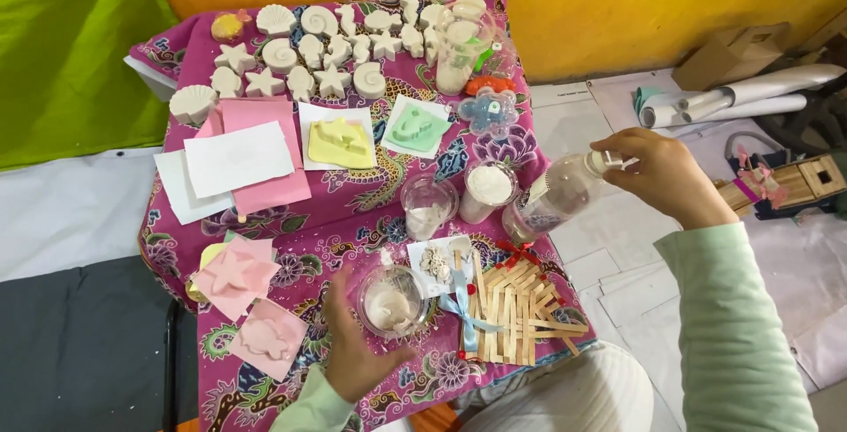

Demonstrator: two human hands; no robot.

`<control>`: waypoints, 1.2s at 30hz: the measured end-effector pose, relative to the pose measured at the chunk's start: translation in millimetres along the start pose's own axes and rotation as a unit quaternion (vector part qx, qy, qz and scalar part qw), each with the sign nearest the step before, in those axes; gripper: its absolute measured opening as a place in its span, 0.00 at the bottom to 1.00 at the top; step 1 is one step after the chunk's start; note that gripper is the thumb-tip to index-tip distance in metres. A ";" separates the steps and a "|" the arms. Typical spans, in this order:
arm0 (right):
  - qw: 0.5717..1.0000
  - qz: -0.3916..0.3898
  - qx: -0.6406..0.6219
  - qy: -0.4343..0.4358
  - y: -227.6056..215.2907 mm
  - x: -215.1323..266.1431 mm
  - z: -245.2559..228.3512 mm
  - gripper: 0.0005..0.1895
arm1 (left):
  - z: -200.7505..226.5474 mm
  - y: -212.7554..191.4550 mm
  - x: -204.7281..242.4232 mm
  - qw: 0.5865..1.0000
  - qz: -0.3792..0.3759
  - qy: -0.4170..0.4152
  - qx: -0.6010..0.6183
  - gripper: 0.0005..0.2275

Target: Mixing plaster in a small cup and pouring it into various decorative molds on a low table.

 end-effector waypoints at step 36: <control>0.984 -0.109 0.138 0.029 1.0 -26.3 -2.3 0.20 | 122.3 253.8 -243.4 0.949 -0.309 0.048 -0.033 0.71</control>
Point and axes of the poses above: each hand's wrist, its own x-axis away from the middle knuckle, its own y-axis out of the palm, z = x × y, the point moved 1 cm from there along -x, towards the middle knuckle, and after that the axes turned 7 degrees about z, right-handed, at the moved point
